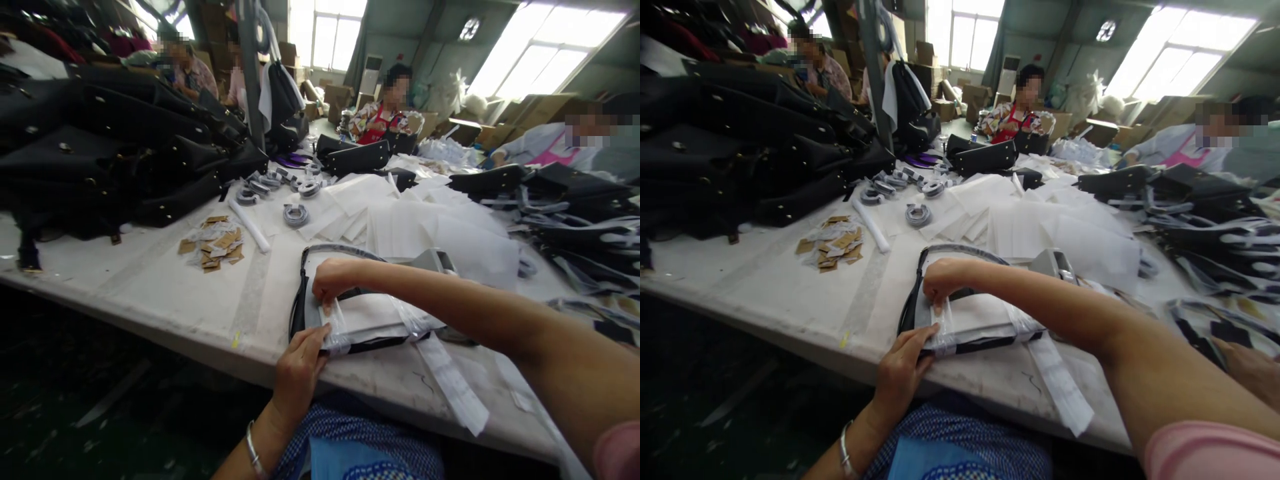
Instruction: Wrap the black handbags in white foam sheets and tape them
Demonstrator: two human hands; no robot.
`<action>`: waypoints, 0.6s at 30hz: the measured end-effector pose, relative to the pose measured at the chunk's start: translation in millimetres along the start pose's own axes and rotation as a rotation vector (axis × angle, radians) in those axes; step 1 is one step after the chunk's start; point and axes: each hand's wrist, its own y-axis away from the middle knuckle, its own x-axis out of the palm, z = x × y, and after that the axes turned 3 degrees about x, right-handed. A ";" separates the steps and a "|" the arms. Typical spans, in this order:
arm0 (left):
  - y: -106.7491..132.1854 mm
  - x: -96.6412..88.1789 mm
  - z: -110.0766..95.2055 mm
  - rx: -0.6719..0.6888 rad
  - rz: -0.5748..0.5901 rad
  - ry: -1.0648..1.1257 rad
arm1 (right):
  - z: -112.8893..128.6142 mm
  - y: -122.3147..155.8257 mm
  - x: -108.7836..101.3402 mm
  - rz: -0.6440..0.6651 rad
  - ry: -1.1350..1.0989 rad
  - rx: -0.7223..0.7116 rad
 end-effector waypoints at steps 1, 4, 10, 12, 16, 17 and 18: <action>0.0 0.0 -0.2 -0.002 0.000 0.001 | -7.1 -0.1 2.8 -0.049 -0.039 0.018; -0.2 -0.3 -0.9 0.006 -0.003 0.001 | -25.6 7.2 9.5 -0.231 -0.130 0.115; -1.3 -2.4 -1.1 0.034 -0.022 -0.004 | -1.7 52.6 25.8 -0.568 -0.225 0.267; -1.6 -2.5 -1.0 0.045 -0.019 -0.010 | 27.5 68.1 40.9 -0.649 -0.307 0.244; -0.8 0.6 0.1 0.045 -0.030 -0.029 | 76.0 82.6 75.9 -0.545 -0.296 0.282; -0.5 1.6 0.6 0.042 -0.032 -0.036 | 80.6 81.8 81.2 -0.514 -0.276 0.310; -0.2 2.4 1.1 0.039 -0.033 -0.044 | 81.7 79.5 83.9 -0.495 -0.259 0.337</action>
